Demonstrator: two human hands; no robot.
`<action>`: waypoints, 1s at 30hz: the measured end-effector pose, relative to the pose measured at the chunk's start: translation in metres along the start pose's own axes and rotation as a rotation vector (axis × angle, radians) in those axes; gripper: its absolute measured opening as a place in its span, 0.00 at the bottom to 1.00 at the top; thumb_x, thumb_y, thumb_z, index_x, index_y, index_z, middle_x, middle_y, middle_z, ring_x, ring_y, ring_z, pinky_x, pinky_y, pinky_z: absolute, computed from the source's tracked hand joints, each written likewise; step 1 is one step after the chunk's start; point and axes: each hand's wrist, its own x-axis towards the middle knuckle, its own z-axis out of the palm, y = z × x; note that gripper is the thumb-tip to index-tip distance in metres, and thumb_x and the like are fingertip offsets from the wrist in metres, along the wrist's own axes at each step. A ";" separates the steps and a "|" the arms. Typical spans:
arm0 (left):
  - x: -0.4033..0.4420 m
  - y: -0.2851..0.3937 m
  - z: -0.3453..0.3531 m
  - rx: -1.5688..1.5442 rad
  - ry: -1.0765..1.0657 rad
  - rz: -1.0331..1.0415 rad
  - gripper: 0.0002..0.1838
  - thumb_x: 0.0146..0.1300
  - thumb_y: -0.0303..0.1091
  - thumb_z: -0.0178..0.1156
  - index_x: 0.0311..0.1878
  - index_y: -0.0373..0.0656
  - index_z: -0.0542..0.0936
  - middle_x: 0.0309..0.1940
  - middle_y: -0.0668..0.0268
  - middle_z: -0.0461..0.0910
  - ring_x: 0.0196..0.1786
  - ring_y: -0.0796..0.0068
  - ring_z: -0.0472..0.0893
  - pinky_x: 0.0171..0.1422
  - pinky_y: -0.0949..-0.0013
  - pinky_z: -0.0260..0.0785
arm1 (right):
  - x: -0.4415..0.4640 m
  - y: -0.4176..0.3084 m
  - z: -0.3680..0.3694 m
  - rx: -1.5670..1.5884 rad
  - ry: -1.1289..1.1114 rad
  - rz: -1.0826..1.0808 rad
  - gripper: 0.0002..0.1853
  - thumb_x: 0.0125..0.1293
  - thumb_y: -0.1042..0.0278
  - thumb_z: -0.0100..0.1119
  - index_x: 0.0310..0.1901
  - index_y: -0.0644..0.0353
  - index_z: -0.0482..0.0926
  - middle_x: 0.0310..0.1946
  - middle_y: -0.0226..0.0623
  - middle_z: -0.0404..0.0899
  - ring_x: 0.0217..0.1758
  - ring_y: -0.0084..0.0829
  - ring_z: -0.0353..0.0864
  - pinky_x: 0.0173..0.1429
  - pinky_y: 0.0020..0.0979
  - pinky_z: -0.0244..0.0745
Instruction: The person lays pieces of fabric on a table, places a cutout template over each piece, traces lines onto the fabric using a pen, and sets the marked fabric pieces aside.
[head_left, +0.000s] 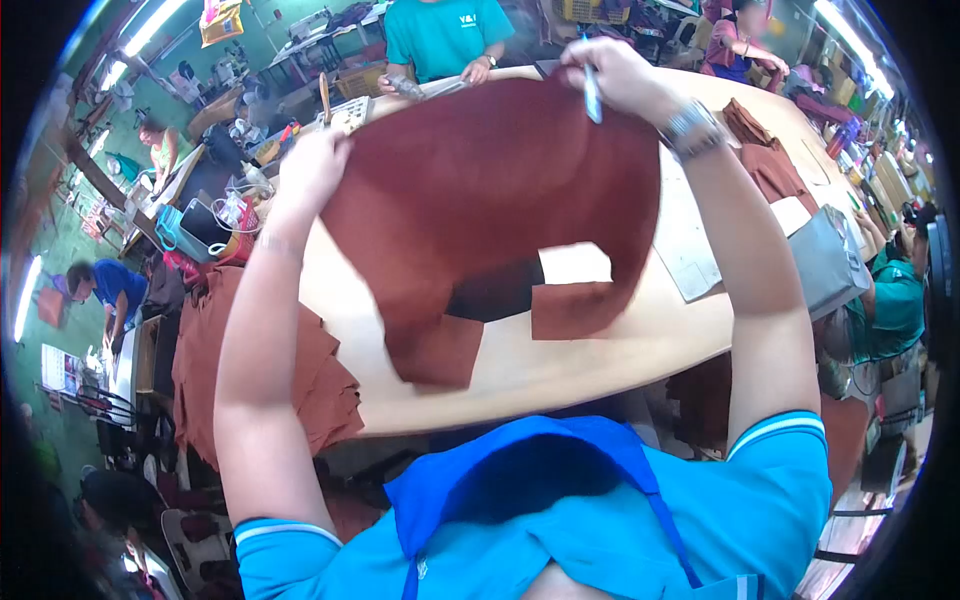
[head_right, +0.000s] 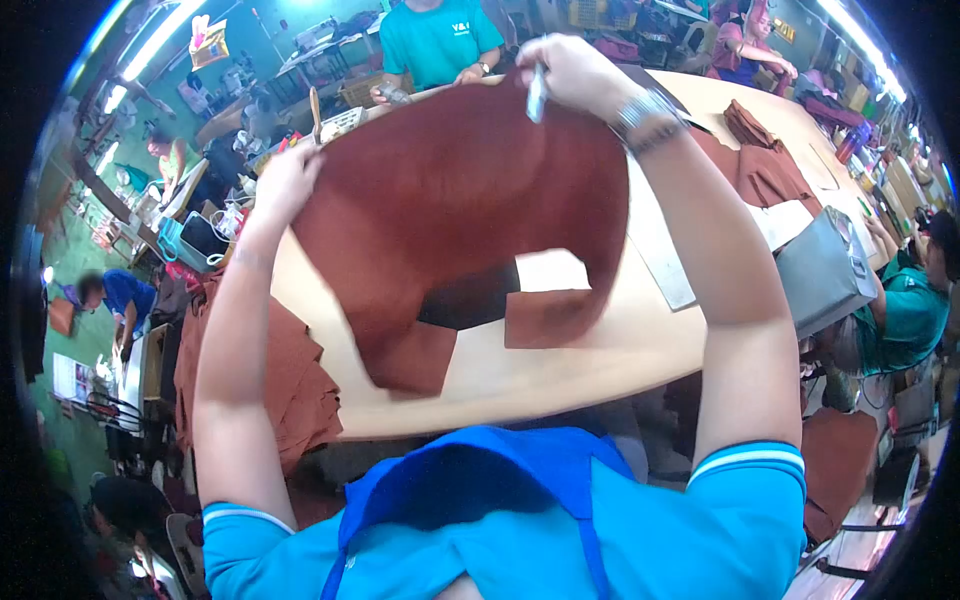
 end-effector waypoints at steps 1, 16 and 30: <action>0.024 -0.002 0.003 0.065 0.045 -0.007 0.12 0.69 0.36 0.55 0.48 0.41 0.82 0.38 0.48 0.83 0.42 0.51 0.83 0.48 0.57 0.74 | 0.018 0.014 0.009 0.008 0.151 -0.017 0.09 0.67 0.69 0.61 0.45 0.63 0.82 0.38 0.39 0.85 0.43 0.30 0.84 0.51 0.30 0.75; -0.072 0.026 0.058 -0.542 0.497 0.086 0.07 0.69 0.29 0.59 0.45 0.40 0.83 0.42 0.56 0.85 0.46 0.61 0.85 0.51 0.64 0.75 | -0.087 0.028 0.085 0.291 0.556 -0.118 0.12 0.62 0.79 0.59 0.46 0.57 0.83 0.41 0.42 0.86 0.43 0.41 0.85 0.48 0.34 0.79; -0.265 0.066 0.087 -0.369 -0.040 0.028 0.07 0.57 0.27 0.65 0.39 0.45 0.85 0.40 0.64 0.82 0.46 0.61 0.81 0.51 0.61 0.74 | -0.272 -0.012 0.156 0.179 0.035 0.090 0.10 0.55 0.80 0.65 0.38 0.55 0.84 0.43 0.34 0.86 0.53 0.42 0.81 0.58 0.40 0.76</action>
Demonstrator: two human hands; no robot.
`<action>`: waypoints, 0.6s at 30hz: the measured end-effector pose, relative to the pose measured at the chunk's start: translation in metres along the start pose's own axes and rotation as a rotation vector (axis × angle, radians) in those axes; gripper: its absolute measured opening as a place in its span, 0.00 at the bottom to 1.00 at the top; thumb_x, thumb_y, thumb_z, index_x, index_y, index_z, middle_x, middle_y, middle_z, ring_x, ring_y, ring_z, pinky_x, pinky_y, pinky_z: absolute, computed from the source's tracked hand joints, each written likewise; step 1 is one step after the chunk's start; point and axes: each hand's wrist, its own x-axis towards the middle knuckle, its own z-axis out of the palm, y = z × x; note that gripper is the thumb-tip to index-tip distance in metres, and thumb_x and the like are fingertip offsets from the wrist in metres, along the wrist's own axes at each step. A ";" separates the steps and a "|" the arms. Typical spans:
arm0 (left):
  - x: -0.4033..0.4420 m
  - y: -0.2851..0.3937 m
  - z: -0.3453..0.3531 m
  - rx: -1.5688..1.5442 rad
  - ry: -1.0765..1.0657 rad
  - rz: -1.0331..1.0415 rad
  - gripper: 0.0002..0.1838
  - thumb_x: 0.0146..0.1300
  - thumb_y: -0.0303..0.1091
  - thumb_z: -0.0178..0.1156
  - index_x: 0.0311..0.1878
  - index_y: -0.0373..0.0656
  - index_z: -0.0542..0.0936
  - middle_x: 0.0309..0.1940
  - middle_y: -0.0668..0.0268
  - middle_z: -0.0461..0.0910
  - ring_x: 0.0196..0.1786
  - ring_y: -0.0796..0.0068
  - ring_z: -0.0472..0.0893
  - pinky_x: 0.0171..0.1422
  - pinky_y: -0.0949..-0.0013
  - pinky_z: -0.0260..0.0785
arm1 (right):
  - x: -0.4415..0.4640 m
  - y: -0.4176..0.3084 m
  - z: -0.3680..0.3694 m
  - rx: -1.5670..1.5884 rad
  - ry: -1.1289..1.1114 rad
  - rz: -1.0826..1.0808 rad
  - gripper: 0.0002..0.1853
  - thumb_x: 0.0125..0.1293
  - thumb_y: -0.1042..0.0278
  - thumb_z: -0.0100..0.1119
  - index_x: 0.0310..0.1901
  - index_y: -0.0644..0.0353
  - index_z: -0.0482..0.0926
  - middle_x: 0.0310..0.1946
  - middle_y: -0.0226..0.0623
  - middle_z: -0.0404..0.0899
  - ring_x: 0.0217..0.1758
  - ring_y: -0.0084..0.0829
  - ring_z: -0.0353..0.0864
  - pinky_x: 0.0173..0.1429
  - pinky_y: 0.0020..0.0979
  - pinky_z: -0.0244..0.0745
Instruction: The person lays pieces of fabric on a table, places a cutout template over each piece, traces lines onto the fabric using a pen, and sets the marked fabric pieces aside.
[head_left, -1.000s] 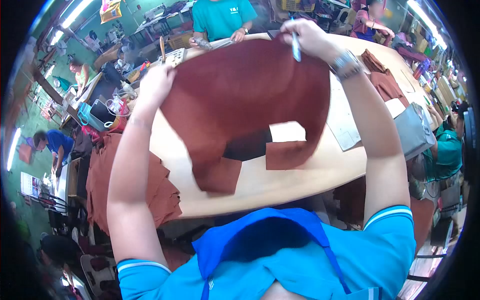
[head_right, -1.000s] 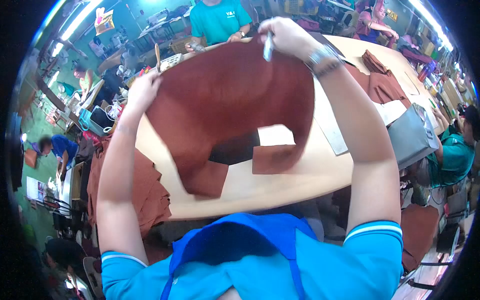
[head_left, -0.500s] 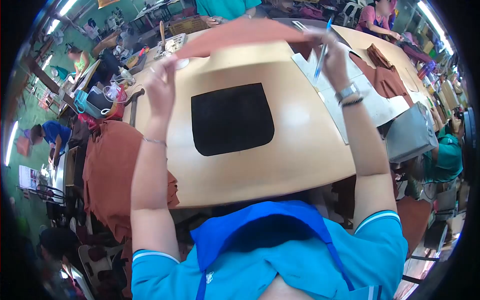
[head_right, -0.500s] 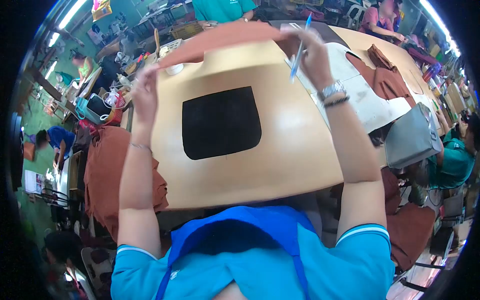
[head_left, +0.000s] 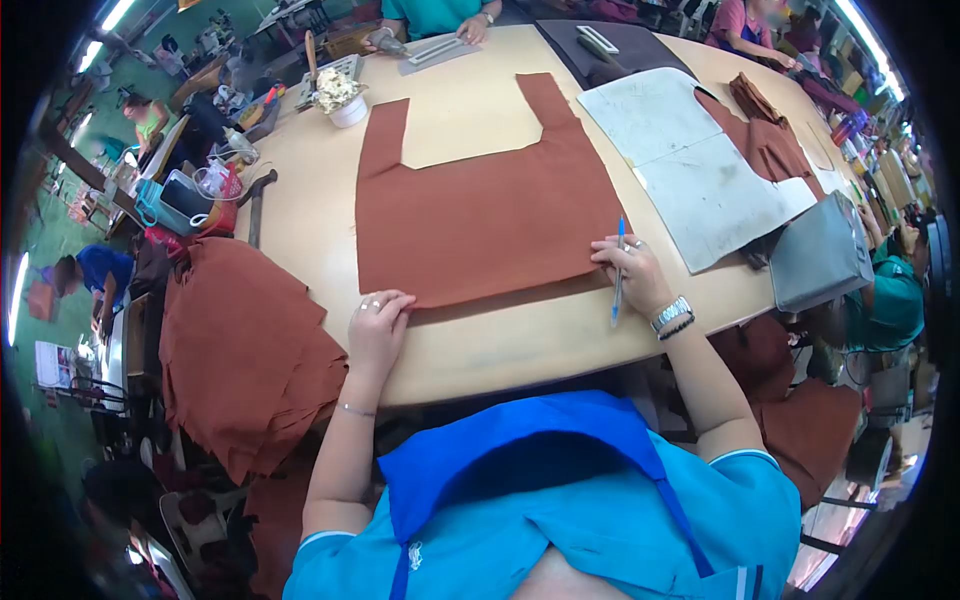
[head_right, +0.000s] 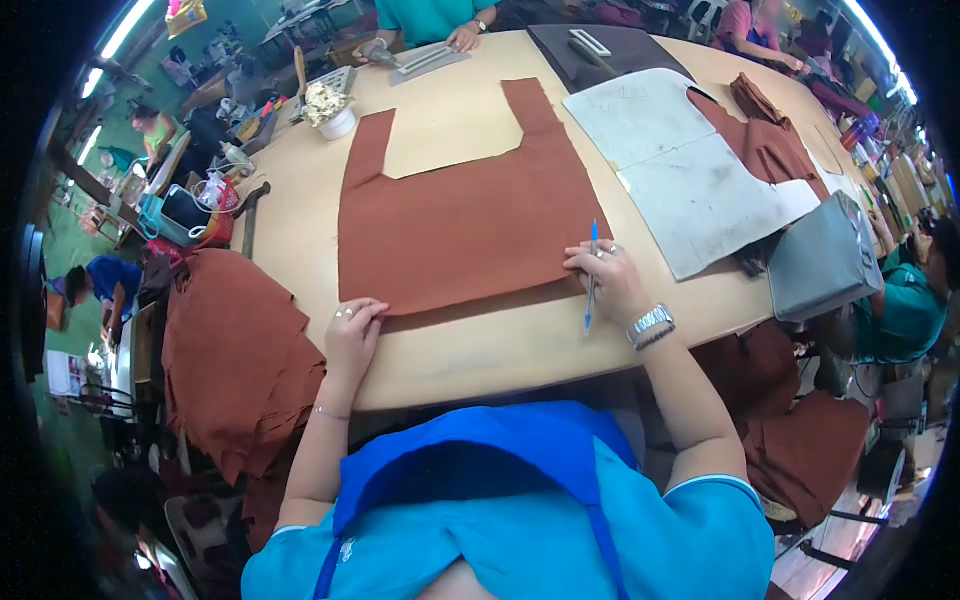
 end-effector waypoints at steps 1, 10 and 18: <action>-0.007 0.005 -0.004 -0.004 -0.014 -0.003 0.08 0.56 0.27 0.65 0.40 0.45 0.85 0.40 0.64 0.82 0.46 0.61 0.80 0.52 0.60 0.74 | -0.009 -0.005 -0.003 0.002 -0.002 0.015 0.10 0.55 0.80 0.65 0.38 0.55 0.83 0.44 0.34 0.86 0.53 0.42 0.81 0.58 0.40 0.75; -0.045 0.030 -0.020 0.038 -0.051 -0.034 0.11 0.53 0.29 0.67 0.42 0.49 0.85 0.43 0.68 0.82 0.51 0.61 0.78 0.56 0.59 0.69 | -0.065 0.021 -0.055 0.056 0.401 0.289 0.23 0.57 0.68 0.73 0.53 0.58 0.77 0.55 0.42 0.79 0.59 0.34 0.77 0.60 0.36 0.73; -0.051 0.033 -0.016 0.053 -0.190 0.058 0.24 0.55 0.55 0.68 0.52 0.52 0.84 0.64 0.60 0.73 0.72 0.50 0.64 0.76 0.42 0.50 | -0.064 0.093 -0.088 0.662 1.126 1.149 0.43 0.61 0.49 0.72 0.70 0.58 0.59 0.62 0.35 0.70 0.53 0.28 0.73 0.45 0.27 0.72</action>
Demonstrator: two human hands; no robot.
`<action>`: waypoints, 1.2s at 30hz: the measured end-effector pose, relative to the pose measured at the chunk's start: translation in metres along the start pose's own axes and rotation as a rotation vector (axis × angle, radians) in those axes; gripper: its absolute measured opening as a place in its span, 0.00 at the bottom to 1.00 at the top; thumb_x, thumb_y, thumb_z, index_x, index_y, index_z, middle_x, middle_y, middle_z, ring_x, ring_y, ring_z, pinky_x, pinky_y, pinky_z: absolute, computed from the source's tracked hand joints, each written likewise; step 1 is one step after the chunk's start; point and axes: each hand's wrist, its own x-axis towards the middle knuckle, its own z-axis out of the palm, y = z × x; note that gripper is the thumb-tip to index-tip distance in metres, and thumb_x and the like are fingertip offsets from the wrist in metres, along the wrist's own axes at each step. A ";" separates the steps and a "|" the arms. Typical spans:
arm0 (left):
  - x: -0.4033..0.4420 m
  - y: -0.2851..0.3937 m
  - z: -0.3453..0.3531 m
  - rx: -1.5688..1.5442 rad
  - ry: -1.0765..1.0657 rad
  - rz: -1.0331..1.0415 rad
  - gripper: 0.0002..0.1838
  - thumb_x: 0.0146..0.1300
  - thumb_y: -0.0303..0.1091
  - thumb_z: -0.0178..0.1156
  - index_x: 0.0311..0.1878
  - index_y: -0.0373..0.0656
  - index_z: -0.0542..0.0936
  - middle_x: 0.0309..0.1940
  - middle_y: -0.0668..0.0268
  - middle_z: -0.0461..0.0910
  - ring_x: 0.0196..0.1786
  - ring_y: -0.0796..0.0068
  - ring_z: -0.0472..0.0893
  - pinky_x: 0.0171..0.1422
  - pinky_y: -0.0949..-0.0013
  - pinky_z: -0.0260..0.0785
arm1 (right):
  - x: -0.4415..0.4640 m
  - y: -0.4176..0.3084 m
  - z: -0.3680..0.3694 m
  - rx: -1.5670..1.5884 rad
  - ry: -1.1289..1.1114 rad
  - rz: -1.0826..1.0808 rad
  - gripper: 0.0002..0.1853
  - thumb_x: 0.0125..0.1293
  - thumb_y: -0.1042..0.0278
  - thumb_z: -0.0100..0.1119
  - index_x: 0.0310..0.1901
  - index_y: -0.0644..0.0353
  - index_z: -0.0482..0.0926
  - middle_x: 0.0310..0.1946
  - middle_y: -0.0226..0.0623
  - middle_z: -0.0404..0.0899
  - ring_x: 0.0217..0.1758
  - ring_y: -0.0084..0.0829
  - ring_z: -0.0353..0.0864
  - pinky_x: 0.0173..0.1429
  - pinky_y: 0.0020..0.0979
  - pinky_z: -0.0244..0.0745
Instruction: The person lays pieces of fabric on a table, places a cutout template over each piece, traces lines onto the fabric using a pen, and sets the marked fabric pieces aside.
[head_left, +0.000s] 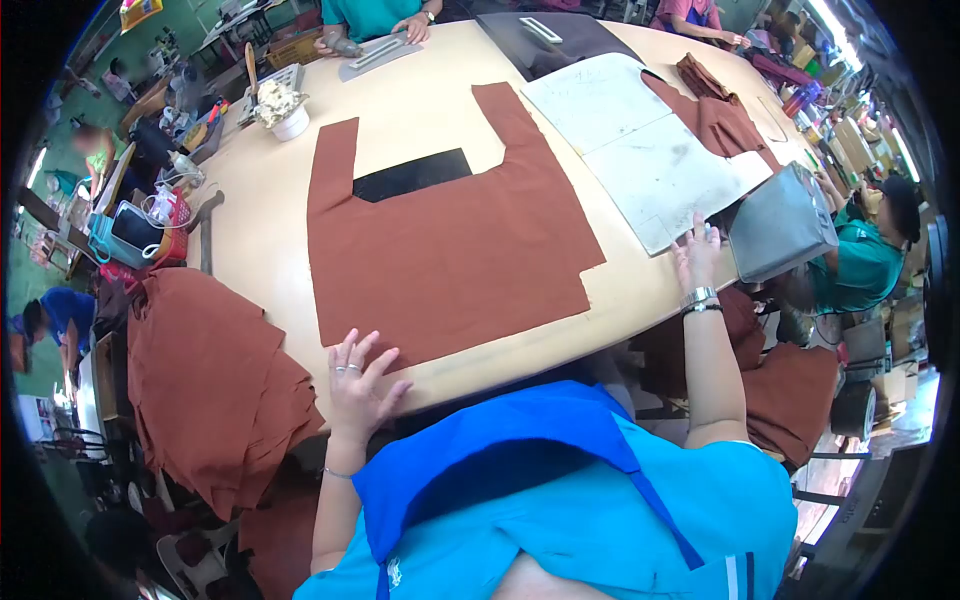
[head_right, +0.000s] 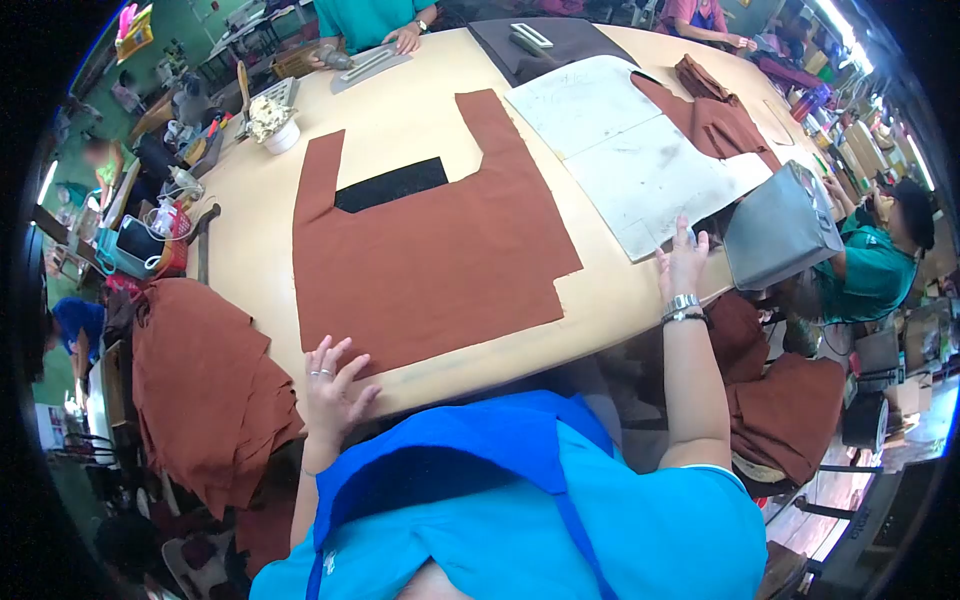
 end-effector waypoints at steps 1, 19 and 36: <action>0.000 0.004 0.001 -0.027 -0.022 0.006 0.26 0.56 0.56 0.67 0.54 0.52 0.83 0.65 0.60 0.72 0.73 0.50 0.63 0.76 0.42 0.49 | 0.006 0.002 0.004 0.034 -0.001 0.028 0.42 0.61 0.49 0.72 0.69 0.57 0.59 0.60 0.34 0.71 0.50 0.26 0.74 0.41 0.25 0.72; 0.050 0.002 -0.015 -0.811 0.053 -0.166 0.20 0.71 0.41 0.56 0.62 0.43 0.77 0.68 0.55 0.69 0.73 0.56 0.66 0.76 0.51 0.54 | -0.086 -0.224 0.151 0.318 -0.791 -0.454 0.18 0.69 0.69 0.59 0.59 0.62 0.73 0.53 0.37 0.79 0.55 0.30 0.80 0.60 0.34 0.77; 0.103 -0.088 0.009 -1.462 0.304 -0.778 0.27 0.67 0.34 0.63 0.65 0.35 0.66 0.54 0.58 0.79 0.55 0.70 0.79 0.60 0.65 0.73 | -0.078 -0.083 0.144 -0.032 -1.199 -0.123 0.24 0.68 0.65 0.61 0.62 0.65 0.72 0.51 0.35 0.81 0.47 0.22 0.82 0.54 0.24 0.77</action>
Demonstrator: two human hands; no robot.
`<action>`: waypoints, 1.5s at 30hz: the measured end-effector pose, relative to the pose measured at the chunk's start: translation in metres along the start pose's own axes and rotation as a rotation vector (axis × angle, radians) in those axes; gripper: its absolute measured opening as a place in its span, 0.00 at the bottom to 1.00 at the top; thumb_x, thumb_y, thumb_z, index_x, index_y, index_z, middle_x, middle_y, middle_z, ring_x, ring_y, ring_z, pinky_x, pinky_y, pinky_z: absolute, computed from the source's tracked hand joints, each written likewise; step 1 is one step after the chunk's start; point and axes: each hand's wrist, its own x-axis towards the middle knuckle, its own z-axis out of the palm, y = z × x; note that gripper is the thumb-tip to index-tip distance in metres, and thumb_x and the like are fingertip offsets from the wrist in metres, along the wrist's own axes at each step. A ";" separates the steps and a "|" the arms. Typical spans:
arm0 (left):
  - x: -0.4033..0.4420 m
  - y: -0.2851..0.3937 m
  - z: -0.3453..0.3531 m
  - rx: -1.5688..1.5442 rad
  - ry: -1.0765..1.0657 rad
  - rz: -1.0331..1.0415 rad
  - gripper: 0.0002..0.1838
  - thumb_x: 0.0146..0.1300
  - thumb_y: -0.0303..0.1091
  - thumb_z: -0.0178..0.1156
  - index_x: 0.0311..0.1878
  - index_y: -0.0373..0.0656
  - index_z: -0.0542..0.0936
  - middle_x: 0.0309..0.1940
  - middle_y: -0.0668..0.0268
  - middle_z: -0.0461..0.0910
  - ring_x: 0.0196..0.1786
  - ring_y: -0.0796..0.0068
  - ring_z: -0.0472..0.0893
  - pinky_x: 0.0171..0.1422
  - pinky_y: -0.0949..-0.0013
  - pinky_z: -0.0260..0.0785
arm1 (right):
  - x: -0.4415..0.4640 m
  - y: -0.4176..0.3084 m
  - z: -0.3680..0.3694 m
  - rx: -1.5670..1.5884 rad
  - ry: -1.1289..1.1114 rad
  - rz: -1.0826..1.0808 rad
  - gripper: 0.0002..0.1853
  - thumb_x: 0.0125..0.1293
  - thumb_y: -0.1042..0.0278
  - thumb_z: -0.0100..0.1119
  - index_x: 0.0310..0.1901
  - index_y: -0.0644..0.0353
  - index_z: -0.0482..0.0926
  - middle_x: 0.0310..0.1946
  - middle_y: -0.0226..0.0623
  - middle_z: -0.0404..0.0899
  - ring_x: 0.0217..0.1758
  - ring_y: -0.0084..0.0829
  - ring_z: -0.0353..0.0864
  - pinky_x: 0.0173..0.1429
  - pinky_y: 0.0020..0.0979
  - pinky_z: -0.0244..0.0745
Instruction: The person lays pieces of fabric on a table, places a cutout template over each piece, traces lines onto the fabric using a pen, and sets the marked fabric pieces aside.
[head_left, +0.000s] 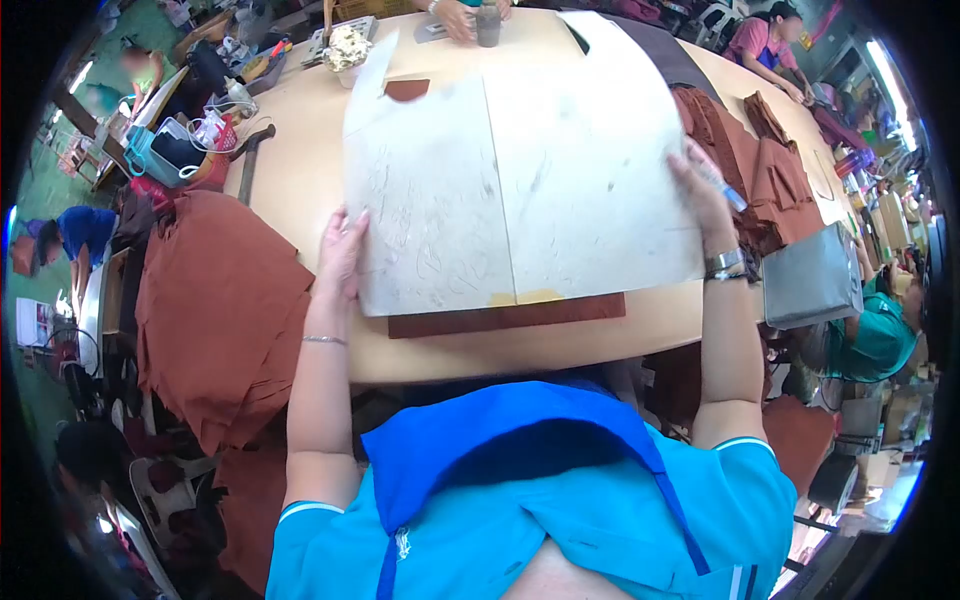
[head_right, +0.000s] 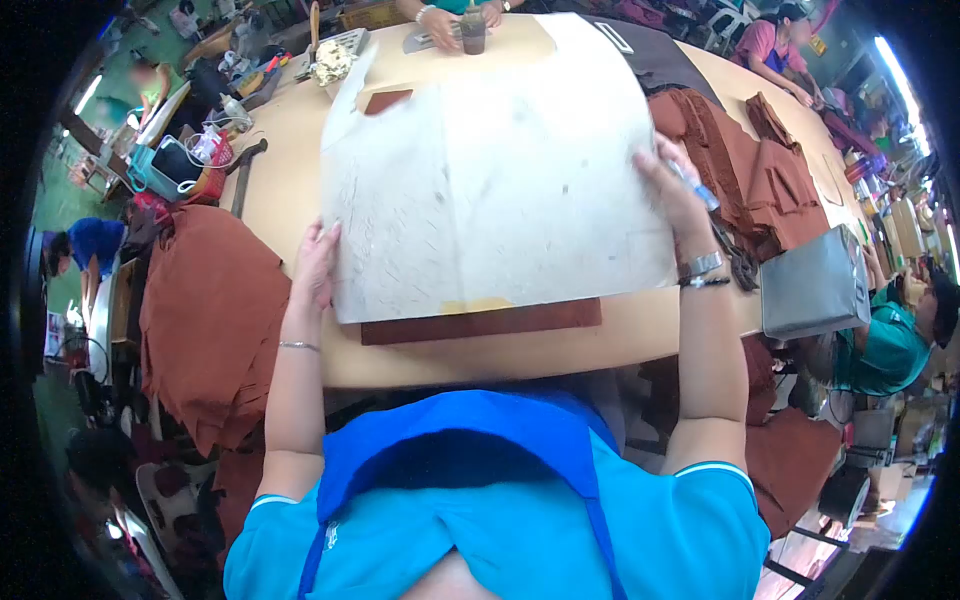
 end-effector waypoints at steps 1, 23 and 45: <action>-0.006 0.002 -0.008 0.130 0.036 0.015 0.27 0.66 0.31 0.64 0.65 0.34 0.67 0.50 0.58 0.81 0.51 0.72 0.81 0.56 0.68 0.75 | -0.010 0.019 -0.011 -0.041 0.059 0.149 0.24 0.67 0.65 0.63 0.62 0.63 0.73 0.51 0.34 0.81 0.46 0.21 0.81 0.55 0.23 0.76; -0.010 0.003 -0.015 1.129 0.137 0.093 0.34 0.55 0.42 0.73 0.64 0.38 0.75 0.25 0.70 0.76 0.27 0.79 0.75 0.34 0.71 0.70 | -0.043 0.116 -0.015 -0.822 0.279 0.226 0.33 0.53 0.56 0.78 0.58 0.62 0.78 0.26 0.32 0.80 0.28 0.22 0.77 0.37 0.27 0.75; 0.009 0.001 -0.039 1.174 0.080 0.070 0.31 0.57 0.42 0.72 0.63 0.41 0.77 0.25 0.73 0.74 0.29 0.82 0.73 0.37 0.72 0.70 | -0.041 0.120 -0.033 -0.681 0.227 0.246 0.18 0.56 0.67 0.74 0.48 0.61 0.83 0.27 0.27 0.80 0.31 0.19 0.77 0.40 0.25 0.76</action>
